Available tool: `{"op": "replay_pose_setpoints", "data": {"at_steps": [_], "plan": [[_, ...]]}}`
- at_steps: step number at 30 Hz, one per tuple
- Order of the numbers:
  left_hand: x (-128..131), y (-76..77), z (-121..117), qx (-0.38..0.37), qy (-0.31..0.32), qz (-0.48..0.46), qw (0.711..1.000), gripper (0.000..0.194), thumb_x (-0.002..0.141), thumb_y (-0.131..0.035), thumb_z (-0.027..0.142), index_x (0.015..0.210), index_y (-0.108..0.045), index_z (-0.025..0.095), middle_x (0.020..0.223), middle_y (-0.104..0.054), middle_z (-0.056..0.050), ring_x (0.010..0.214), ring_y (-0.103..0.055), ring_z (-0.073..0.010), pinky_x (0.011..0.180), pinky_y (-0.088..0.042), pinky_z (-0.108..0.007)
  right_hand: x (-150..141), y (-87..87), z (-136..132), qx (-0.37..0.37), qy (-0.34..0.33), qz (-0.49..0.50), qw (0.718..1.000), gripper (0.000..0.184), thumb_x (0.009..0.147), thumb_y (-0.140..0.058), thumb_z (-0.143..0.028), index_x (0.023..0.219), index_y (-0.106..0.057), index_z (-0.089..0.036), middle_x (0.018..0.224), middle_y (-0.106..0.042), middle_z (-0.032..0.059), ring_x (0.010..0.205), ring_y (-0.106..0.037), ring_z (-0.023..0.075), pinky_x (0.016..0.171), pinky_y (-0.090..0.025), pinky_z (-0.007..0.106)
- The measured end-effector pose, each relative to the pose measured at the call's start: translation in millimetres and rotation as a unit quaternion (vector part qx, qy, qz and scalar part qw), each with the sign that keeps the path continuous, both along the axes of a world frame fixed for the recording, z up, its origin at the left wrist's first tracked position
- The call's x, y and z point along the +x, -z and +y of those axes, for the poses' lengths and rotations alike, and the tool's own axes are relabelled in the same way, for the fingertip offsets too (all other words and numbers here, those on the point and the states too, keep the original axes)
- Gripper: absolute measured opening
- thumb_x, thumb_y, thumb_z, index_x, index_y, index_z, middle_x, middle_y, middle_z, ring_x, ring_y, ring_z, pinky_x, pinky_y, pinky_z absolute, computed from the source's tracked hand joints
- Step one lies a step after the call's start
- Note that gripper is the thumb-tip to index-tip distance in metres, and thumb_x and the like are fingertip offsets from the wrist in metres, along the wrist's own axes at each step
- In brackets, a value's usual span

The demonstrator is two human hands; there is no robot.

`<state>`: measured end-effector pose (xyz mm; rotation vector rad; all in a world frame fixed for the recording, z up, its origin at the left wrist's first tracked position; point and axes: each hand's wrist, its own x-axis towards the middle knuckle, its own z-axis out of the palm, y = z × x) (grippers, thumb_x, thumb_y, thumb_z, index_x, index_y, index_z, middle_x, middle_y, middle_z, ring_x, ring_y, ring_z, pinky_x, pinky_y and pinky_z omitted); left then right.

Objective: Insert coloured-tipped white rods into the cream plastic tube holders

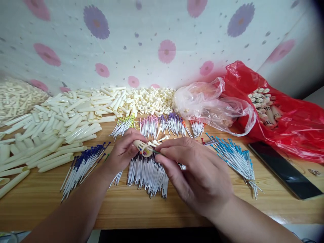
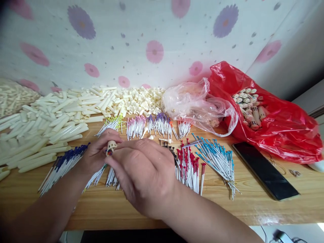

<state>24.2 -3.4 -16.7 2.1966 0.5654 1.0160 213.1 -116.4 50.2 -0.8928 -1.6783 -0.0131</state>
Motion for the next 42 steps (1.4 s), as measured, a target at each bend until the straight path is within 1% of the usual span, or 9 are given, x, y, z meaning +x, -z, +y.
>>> {"op": "replay_pose_setpoints", "data": {"at_steps": [4, 7, 10, 15, 23, 28, 33, 37, 42], "plan": [[0, -0.4, 1, 0.042, -0.044, -0.017, 0.998, 0.038, 0.088, -0.045, 0.056, 0.098, -0.065, 0.024, 0.088, -0.053, -0.004, 0.087, -0.052, -0.0201, 0.077, -0.044, -0.035, -2, 10.7, 11, -0.029, -0.037, 0.079, 0.996, 0.005, 0.082, -0.066, -0.011, 0.081, -0.063, -0.014, 0.075, -0.071, 0.0058, 0.074, -0.066, 0.0142, 0.069, -0.055, 0.029], [-2, -0.2, 2, 0.078, -0.074, -0.023, 0.994, 0.035, 0.087, -0.049, 0.054, 0.097, -0.065, 0.024, 0.089, -0.054, -0.004, 0.089, -0.052, -0.0196, 0.079, -0.044, -0.034, -1, 17.2, 16, -0.043, -0.036, 0.039, 0.998, 0.004, 0.082, -0.065, -0.011, 0.085, -0.066, -0.013, 0.080, -0.070, 0.0077, 0.079, -0.064, 0.0161, 0.072, -0.052, 0.032], [-5, -0.1, 3, 0.094, -0.095, -0.023, 0.991, 0.032, 0.086, -0.052, 0.051, 0.097, -0.064, 0.023, 0.091, -0.055, -0.004, 0.089, -0.053, -0.0189, 0.080, -0.045, -0.033, 0, 22.7, 19, -0.044, -0.026, -0.018, 0.999, 0.014, 0.084, -0.059, -0.006, 0.094, -0.067, -0.011, 0.089, -0.068, 0.0100, 0.084, -0.061, 0.0172, 0.073, -0.050, 0.034], [-6, -2.1, 0, 0.101, -0.080, -0.013, 0.992, 0.029, 0.085, -0.057, 0.047, 0.096, -0.063, 0.021, 0.086, -0.059, -0.003, 0.081, -0.057, -0.0170, 0.072, -0.046, -0.030, 2, 30.3, 21, -0.036, 0.016, -0.028, 0.999, 0.012, 0.082, -0.062, -0.008, 0.091, -0.067, -0.014, 0.086, -0.059, 0.0062, 0.079, -0.056, 0.0146, 0.067, -0.048, 0.030], [-4, -5.0, -4, 0.105, -0.075, 0.000, 0.992, 0.028, 0.086, -0.057, 0.045, 0.094, -0.064, 0.019, 0.084, -0.062, -0.005, 0.077, -0.059, -0.0166, 0.068, -0.047, -0.030, 4, 31.0, 26, -0.057, -0.012, 0.008, 0.998, 0.009, 0.078, -0.064, -0.007, 0.082, -0.064, -0.015, 0.084, -0.053, 0.0033, 0.077, -0.055, 0.0124, 0.065, -0.046, 0.026], [-5, -5.3, -5, 0.127, -0.096, 0.012, 0.987, 0.023, 0.085, -0.061, 0.040, 0.094, -0.065, 0.019, 0.084, -0.063, -0.004, 0.077, -0.059, -0.0167, 0.068, -0.047, -0.029, 5, 32.2, 28, -0.093, -0.031, 0.023, 0.995, 0.007, 0.079, -0.063, -0.008, 0.079, -0.065, -0.015, 0.083, -0.055, 0.0042, 0.078, -0.055, 0.0138, 0.067, -0.046, 0.027], [-5, -7.1, -7, 0.149, -0.132, 0.040, 0.979, 0.020, 0.086, -0.061, 0.035, 0.095, -0.065, 0.018, 0.083, -0.061, -0.004, 0.077, -0.059, -0.0165, 0.068, -0.046, -0.029, -2, 36.8, 29, -0.105, -0.013, 0.056, 0.993, 0.010, 0.081, -0.059, -0.009, 0.081, -0.067, -0.015, 0.082, -0.056, 0.0048, 0.079, -0.056, 0.0145, 0.069, -0.047, 0.028], [-7, -7.3, -7, 0.178, -0.153, 0.045, 0.971, 0.019, 0.086, -0.061, 0.033, 0.095, -0.065, 0.018, 0.084, -0.061, -0.005, 0.079, -0.058, -0.0170, 0.069, -0.046, -0.029, -6, 43.4, 33, -0.155, -0.007, 0.121, 0.981, 0.008, 0.082, -0.060, -0.014, 0.077, -0.067, -0.017, 0.082, -0.058, 0.0040, 0.079, -0.058, 0.0150, 0.072, -0.047, 0.030], [-9, -5.9, -6, 0.196, -0.177, 0.064, 0.962, 0.017, 0.085, -0.063, 0.030, 0.096, -0.066, 0.018, 0.085, -0.061, -0.005, 0.077, -0.058, -0.0175, 0.069, -0.046, -0.030, -8, 50.6, 38, -0.239, -0.056, 0.206, 0.947, 0.011, 0.084, -0.061, -0.021, 0.080, -0.071, -0.020, 0.100, -0.063, 0.0079, 0.098, -0.060, 0.0197, 0.088, -0.047, 0.039]]}}
